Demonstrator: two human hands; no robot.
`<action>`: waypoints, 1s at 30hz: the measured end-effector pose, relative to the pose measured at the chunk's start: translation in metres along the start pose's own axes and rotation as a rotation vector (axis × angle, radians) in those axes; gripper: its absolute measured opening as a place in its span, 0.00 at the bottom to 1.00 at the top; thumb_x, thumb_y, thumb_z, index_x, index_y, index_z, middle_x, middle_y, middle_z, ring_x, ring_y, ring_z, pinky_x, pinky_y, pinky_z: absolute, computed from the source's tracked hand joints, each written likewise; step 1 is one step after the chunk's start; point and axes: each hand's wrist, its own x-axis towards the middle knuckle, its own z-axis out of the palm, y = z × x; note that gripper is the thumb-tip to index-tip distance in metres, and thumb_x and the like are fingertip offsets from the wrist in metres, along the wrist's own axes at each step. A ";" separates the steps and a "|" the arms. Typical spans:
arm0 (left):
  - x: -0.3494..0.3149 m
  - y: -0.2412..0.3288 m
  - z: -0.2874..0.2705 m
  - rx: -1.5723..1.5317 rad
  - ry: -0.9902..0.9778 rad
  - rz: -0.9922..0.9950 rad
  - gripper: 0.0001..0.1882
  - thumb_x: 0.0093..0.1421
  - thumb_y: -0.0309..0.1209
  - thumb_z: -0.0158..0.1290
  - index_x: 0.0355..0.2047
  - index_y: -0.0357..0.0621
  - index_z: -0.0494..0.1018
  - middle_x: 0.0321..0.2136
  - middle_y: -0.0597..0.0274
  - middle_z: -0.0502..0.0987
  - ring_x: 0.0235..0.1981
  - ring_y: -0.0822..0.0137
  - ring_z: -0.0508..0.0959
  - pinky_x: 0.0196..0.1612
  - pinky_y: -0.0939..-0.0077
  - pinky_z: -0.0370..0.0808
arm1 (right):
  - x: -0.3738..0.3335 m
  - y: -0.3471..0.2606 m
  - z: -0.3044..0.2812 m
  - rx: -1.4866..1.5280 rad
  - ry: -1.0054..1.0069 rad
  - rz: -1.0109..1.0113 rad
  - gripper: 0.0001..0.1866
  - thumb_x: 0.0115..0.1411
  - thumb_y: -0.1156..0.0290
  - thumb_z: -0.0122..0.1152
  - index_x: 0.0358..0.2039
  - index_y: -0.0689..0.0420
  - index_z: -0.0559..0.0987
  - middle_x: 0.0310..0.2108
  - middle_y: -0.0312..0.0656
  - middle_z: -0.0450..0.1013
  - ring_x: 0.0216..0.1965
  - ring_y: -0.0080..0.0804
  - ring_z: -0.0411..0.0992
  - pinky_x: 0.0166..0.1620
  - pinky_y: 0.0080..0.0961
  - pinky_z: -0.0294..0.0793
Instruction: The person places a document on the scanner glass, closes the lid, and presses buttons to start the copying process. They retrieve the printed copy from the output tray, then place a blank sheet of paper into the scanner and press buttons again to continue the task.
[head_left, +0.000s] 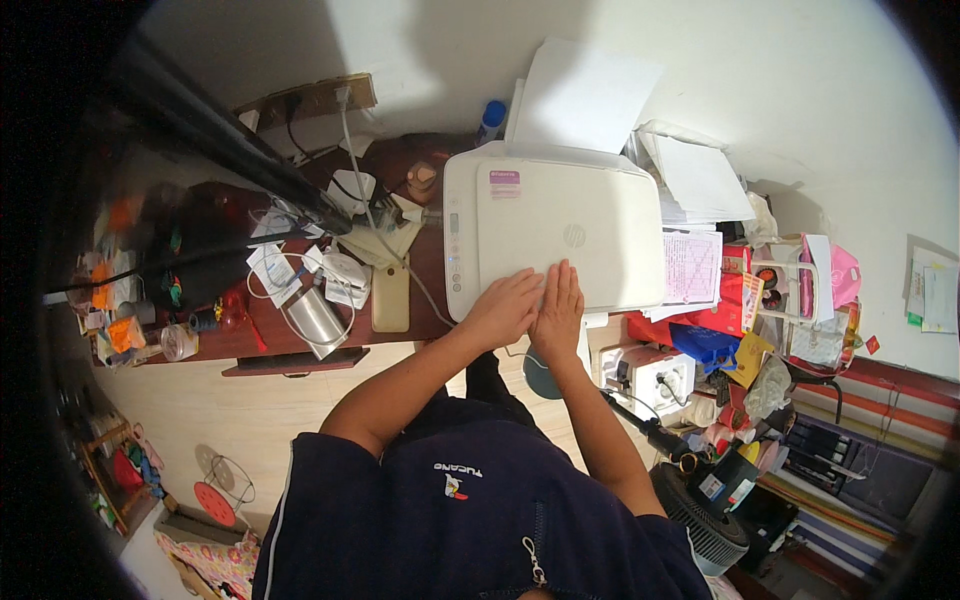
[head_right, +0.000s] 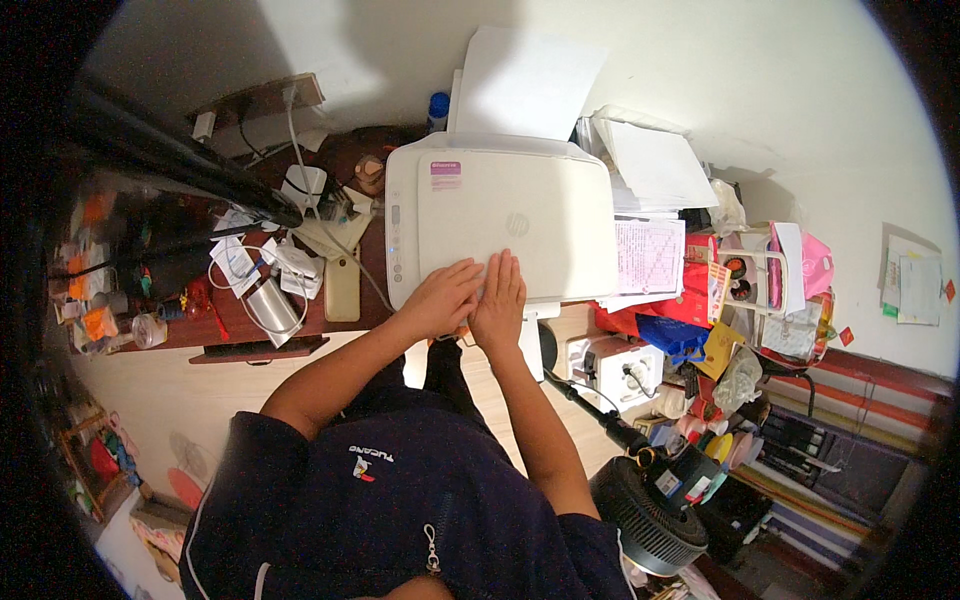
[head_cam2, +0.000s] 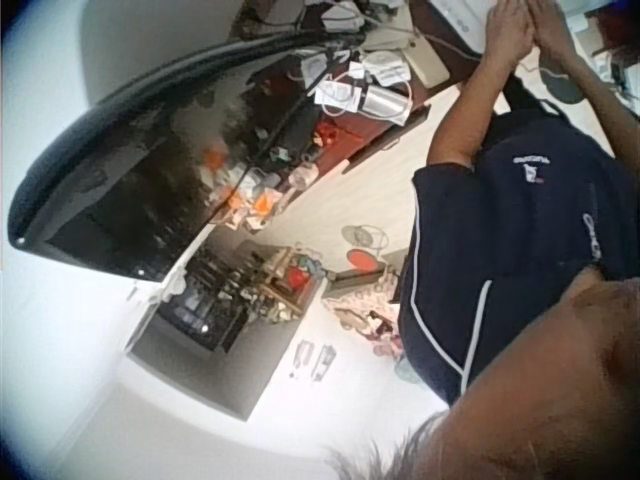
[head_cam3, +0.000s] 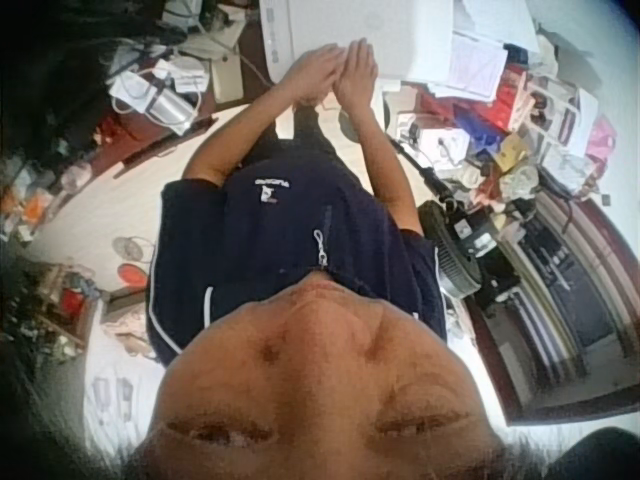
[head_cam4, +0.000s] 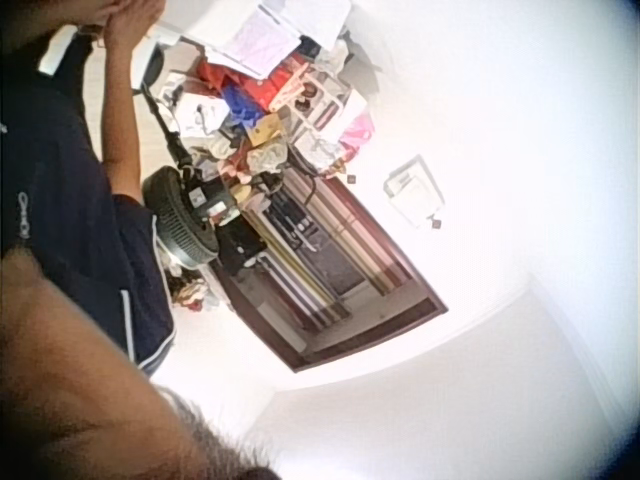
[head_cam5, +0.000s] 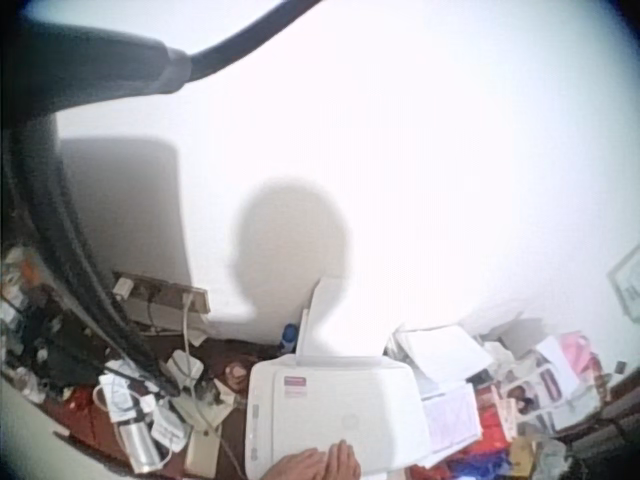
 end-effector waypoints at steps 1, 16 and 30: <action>0.000 0.000 0.000 0.000 -0.003 0.003 0.20 0.56 0.32 0.46 0.48 0.35 0.66 0.53 0.49 0.63 0.58 0.55 0.59 0.56 0.62 0.58 | 0.000 0.000 0.000 0.001 -0.001 0.001 0.33 0.59 0.61 0.42 0.61 0.61 0.49 0.64 0.49 0.41 0.65 0.44 0.40 0.61 0.41 0.42; 0.000 0.000 -0.002 0.000 0.007 0.020 0.18 0.56 0.32 0.46 0.45 0.36 0.68 0.53 0.50 0.64 0.58 0.55 0.59 0.56 0.62 0.58 | -0.001 0.000 0.001 -0.023 -0.005 -0.003 0.34 0.58 0.60 0.43 0.61 0.61 0.49 0.64 0.48 0.41 0.65 0.44 0.40 0.61 0.41 0.41; -0.001 -0.002 0.001 0.005 0.009 0.022 0.16 0.56 0.32 0.46 0.43 0.37 0.69 0.54 0.50 0.62 0.58 0.55 0.58 0.56 0.61 0.58 | -0.001 0.001 0.001 -0.005 0.024 -0.027 0.36 0.56 0.62 0.44 0.61 0.63 0.48 0.64 0.51 0.41 0.65 0.46 0.40 0.62 0.39 0.41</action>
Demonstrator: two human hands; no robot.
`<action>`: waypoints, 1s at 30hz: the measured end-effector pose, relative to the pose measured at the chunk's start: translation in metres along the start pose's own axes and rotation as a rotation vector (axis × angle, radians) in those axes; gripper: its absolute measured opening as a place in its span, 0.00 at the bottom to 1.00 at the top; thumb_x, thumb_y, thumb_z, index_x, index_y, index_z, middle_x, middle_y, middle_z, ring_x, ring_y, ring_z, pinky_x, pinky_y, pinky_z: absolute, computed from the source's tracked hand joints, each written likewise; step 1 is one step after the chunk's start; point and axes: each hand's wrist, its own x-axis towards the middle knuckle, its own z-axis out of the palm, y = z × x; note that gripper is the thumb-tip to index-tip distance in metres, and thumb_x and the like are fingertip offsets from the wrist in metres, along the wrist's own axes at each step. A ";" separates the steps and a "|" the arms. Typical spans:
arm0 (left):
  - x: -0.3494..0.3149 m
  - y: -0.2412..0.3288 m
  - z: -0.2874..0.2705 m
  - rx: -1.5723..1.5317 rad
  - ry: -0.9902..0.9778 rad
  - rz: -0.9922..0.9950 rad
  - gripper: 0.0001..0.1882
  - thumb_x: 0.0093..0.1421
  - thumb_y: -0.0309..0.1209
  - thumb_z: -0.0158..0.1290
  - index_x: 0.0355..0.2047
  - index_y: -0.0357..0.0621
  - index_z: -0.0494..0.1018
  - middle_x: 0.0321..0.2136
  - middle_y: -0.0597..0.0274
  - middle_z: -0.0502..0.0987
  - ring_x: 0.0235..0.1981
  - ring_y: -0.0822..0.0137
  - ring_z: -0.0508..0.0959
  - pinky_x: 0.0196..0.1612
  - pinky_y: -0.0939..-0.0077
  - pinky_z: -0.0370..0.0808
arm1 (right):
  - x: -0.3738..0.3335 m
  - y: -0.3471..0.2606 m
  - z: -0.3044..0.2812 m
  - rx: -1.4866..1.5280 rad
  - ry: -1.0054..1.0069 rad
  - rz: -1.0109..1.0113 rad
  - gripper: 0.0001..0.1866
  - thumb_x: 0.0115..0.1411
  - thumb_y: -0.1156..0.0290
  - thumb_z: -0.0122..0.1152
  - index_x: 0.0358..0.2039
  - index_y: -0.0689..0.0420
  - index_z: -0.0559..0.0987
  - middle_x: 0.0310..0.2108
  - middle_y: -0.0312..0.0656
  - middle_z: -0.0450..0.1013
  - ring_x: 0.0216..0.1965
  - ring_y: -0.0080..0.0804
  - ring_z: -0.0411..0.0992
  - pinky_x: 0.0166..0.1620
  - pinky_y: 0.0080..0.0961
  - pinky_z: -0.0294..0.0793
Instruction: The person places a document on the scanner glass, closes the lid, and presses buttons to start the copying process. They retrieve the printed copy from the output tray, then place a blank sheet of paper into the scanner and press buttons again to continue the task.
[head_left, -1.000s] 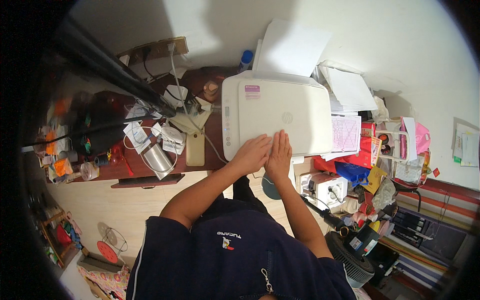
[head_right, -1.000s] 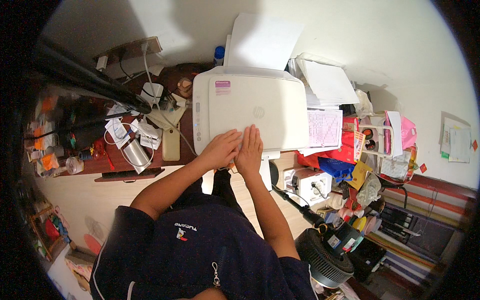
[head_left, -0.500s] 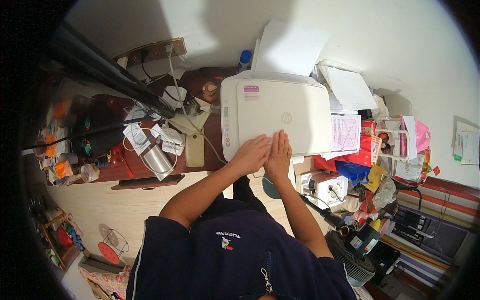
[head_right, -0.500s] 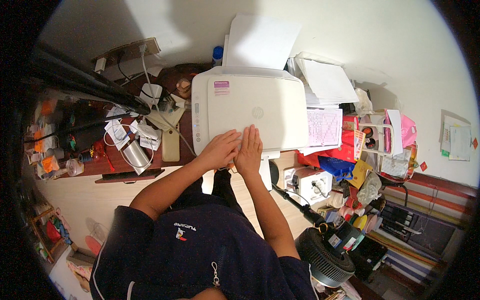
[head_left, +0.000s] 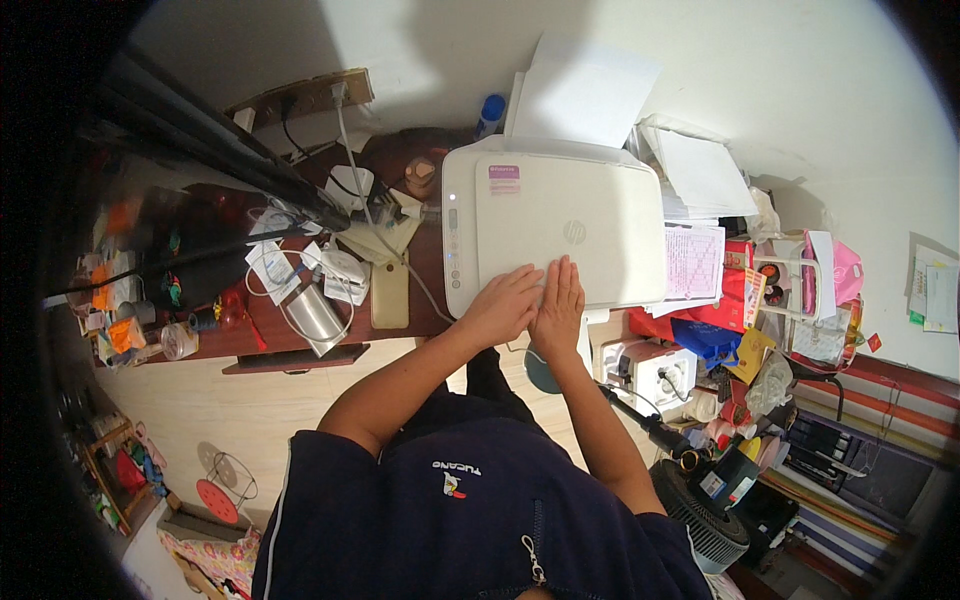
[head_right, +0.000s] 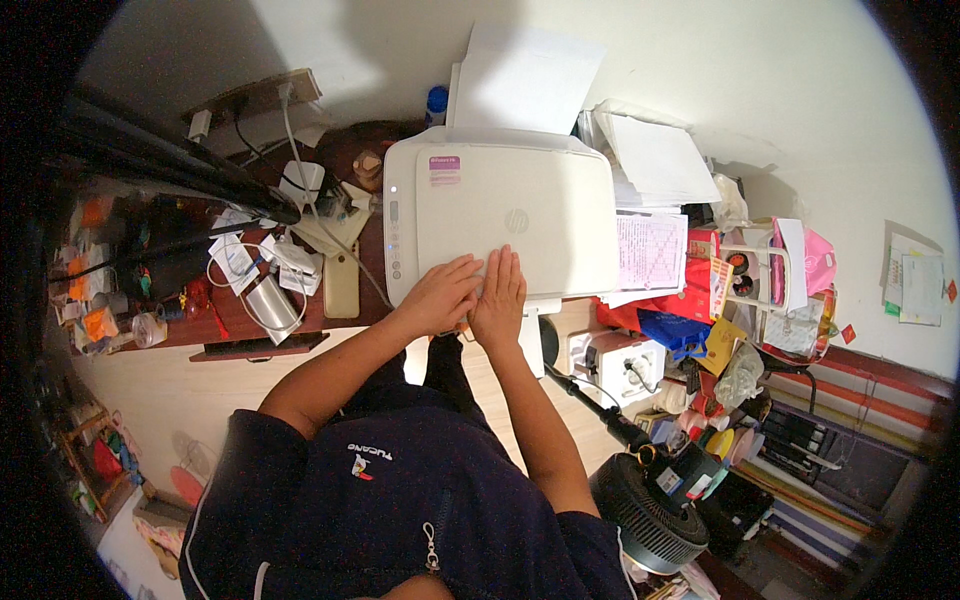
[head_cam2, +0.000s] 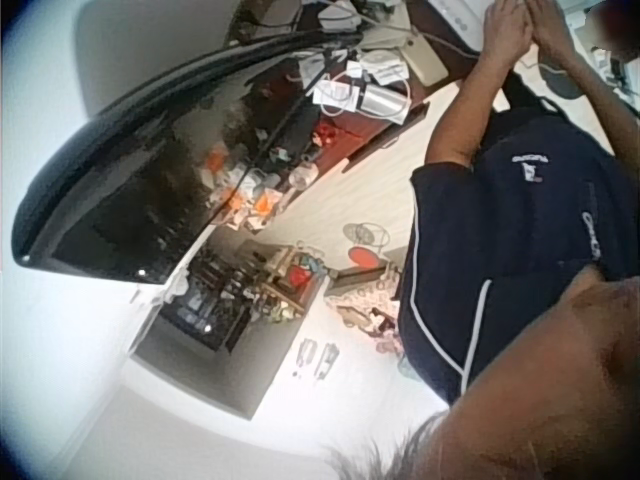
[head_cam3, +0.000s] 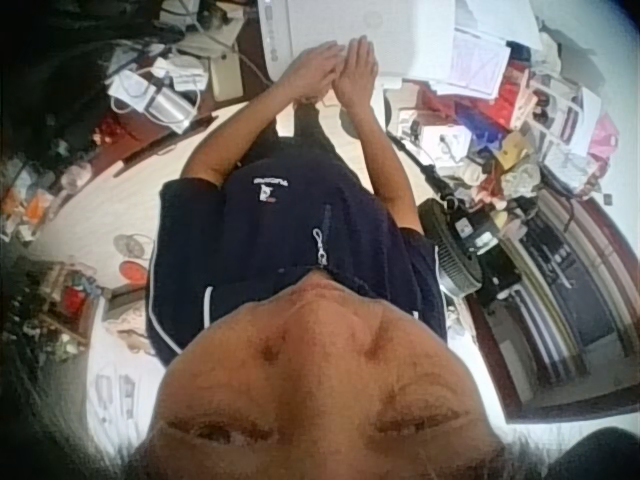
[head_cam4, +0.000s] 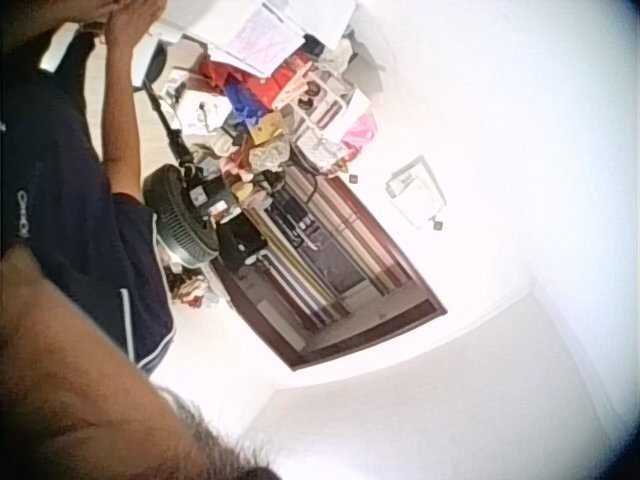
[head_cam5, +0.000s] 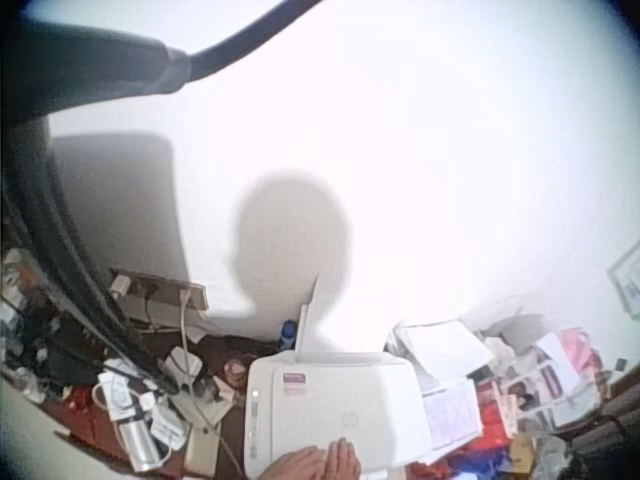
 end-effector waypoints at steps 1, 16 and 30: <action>0.000 0.000 0.001 0.002 0.004 0.002 0.16 0.56 0.32 0.46 0.43 0.37 0.69 0.54 0.50 0.62 0.58 0.55 0.58 0.56 0.61 0.58 | 0.000 0.000 0.000 0.000 0.003 -0.003 0.36 0.56 0.62 0.44 0.61 0.63 0.48 0.64 0.51 0.41 0.64 0.46 0.40 0.62 0.39 0.41; 0.000 0.002 -0.001 0.005 0.008 -0.003 0.17 0.55 0.32 0.47 0.43 0.37 0.70 0.54 0.51 0.62 0.58 0.55 0.59 0.56 0.61 0.58 | 0.000 0.000 0.000 0.013 0.022 -0.003 0.35 0.57 0.60 0.43 0.61 0.63 0.50 0.64 0.50 0.43 0.64 0.46 0.41 0.61 0.40 0.41; 0.001 0.002 -0.002 0.004 -0.018 -0.008 0.16 0.55 0.32 0.48 0.42 0.37 0.70 0.54 0.50 0.63 0.58 0.55 0.59 0.55 0.62 0.59 | 0.000 0.000 0.000 0.027 0.026 0.001 0.34 0.57 0.62 0.44 0.61 0.63 0.50 0.63 0.50 0.43 0.64 0.45 0.42 0.61 0.40 0.42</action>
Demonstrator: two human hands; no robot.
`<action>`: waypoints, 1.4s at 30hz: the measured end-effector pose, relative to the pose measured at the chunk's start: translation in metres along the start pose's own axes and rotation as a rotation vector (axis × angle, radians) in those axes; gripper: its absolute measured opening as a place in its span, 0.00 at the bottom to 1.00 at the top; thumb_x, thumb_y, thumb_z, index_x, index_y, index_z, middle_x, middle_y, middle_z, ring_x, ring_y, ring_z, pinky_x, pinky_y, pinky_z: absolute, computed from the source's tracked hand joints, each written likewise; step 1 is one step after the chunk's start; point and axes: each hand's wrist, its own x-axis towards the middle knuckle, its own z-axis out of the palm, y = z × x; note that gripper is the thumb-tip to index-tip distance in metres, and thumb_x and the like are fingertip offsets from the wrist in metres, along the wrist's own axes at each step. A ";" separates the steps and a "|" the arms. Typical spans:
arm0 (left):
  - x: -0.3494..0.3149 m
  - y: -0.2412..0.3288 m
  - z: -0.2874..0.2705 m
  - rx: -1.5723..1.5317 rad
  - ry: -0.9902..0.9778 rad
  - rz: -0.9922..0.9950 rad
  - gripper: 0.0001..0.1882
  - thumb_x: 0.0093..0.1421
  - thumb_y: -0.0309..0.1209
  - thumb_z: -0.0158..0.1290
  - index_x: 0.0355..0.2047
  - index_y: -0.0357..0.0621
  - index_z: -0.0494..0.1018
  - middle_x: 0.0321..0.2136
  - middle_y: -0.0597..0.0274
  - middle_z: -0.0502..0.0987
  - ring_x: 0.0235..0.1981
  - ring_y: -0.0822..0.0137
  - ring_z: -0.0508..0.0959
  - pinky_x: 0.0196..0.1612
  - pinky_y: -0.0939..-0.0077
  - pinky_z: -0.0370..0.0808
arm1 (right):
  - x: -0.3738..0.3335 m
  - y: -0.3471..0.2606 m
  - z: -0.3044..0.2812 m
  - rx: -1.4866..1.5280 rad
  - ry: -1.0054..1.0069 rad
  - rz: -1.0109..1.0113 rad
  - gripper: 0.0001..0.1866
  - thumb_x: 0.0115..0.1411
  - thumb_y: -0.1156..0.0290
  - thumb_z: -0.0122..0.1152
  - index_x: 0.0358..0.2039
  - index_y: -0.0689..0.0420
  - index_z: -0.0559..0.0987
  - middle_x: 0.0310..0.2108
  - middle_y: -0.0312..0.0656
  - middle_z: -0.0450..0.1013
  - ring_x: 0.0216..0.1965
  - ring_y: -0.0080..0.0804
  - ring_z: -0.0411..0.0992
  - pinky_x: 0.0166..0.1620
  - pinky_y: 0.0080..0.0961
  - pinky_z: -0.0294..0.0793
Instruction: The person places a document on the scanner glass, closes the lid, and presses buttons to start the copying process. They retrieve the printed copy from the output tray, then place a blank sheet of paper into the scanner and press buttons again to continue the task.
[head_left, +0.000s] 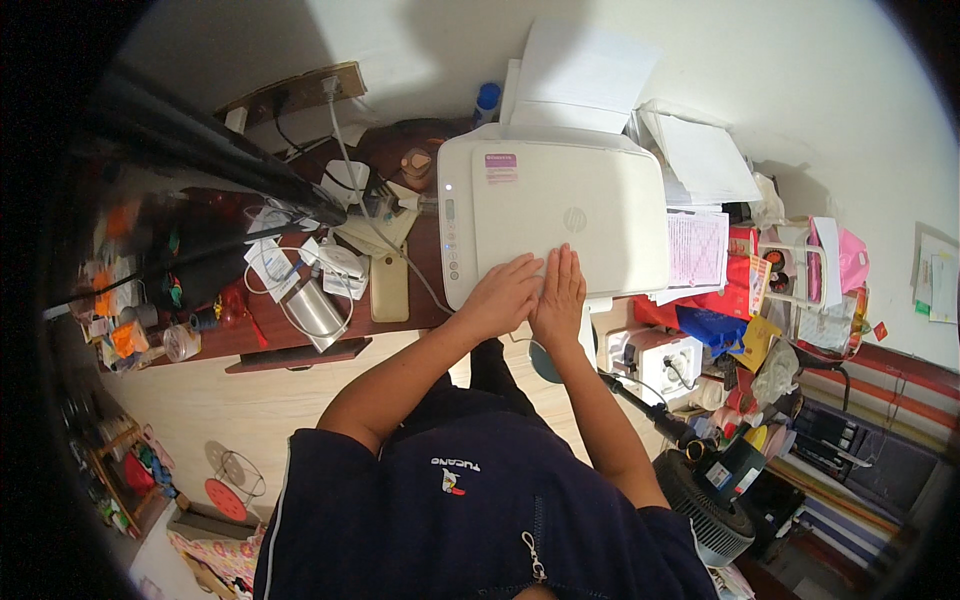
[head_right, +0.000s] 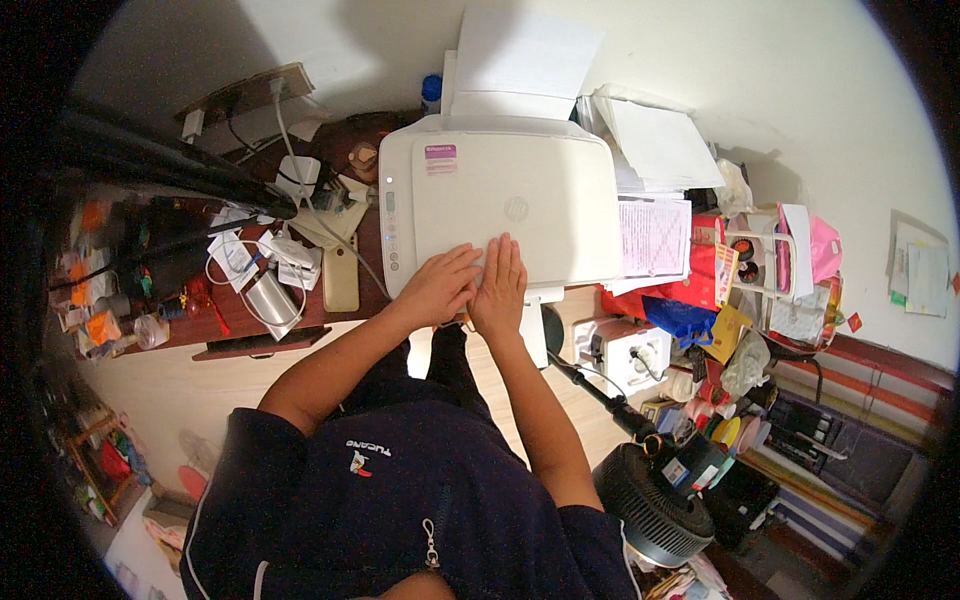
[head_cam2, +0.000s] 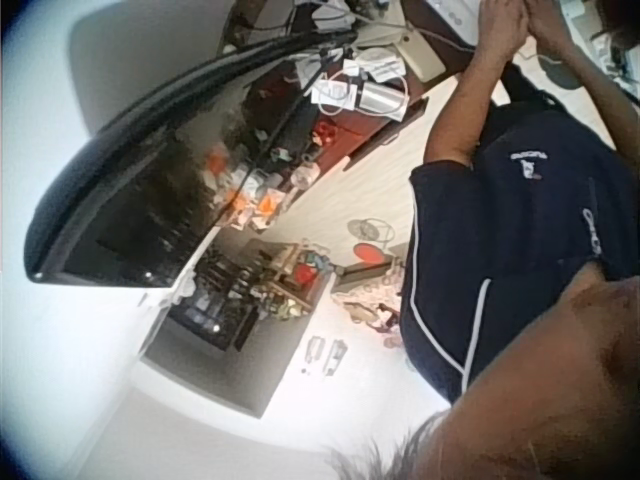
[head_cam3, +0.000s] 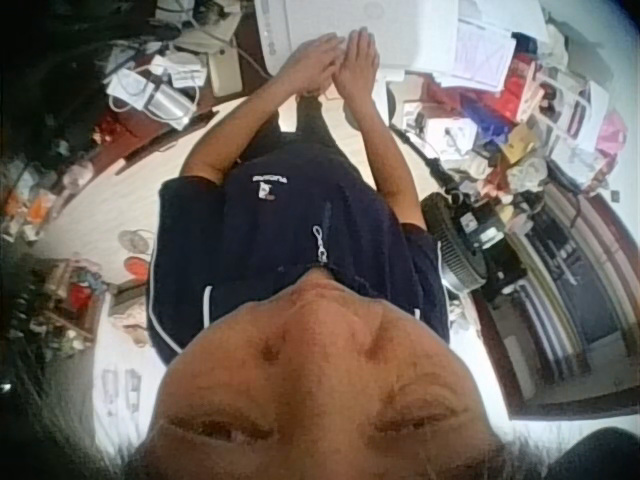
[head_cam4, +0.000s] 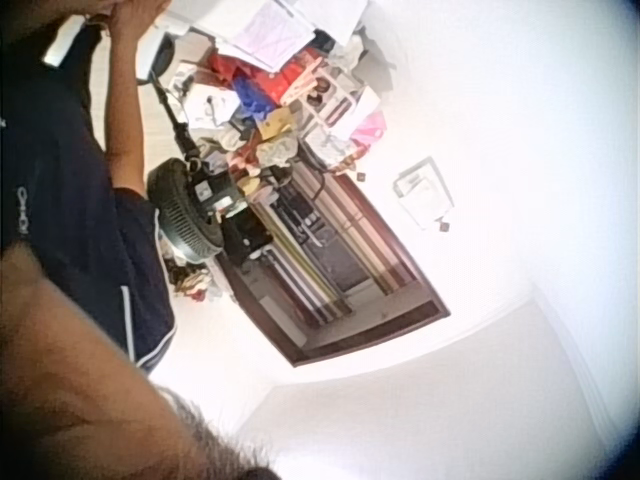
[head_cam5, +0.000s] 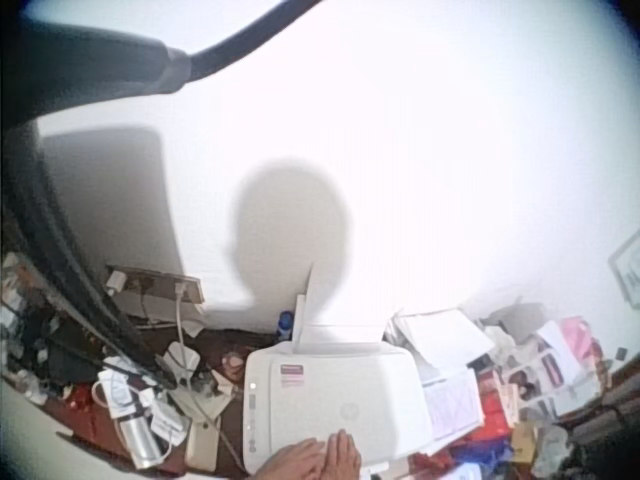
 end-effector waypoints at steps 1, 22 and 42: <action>0.000 0.000 0.000 -0.001 -0.001 0.001 0.16 0.54 0.32 0.48 0.42 0.36 0.70 0.54 0.50 0.63 0.58 0.55 0.59 0.55 0.62 0.59 | 0.000 0.000 0.001 0.001 0.005 -0.001 0.34 0.57 0.62 0.45 0.61 0.63 0.50 0.63 0.50 0.43 0.64 0.45 0.42 0.61 0.40 0.42; 0.002 -0.001 0.000 -0.030 0.043 0.037 0.09 0.52 0.31 0.49 0.31 0.38 0.72 0.51 0.50 0.66 0.56 0.52 0.61 0.53 0.61 0.62 | 0.000 0.001 -0.003 0.073 0.083 0.005 0.31 0.54 0.68 0.49 0.58 0.62 0.56 0.61 0.50 0.48 0.63 0.46 0.46 0.60 0.39 0.46; 0.011 0.008 -0.012 0.335 -0.314 0.097 0.26 0.50 0.34 0.53 0.49 0.35 0.64 0.57 0.47 0.58 0.59 0.51 0.57 0.59 0.65 0.58 | -0.308 0.010 0.081 0.447 -0.876 0.528 0.20 0.55 0.56 0.50 0.39 0.59 0.76 0.38 0.52 0.73 0.41 0.47 0.71 0.45 0.37 0.69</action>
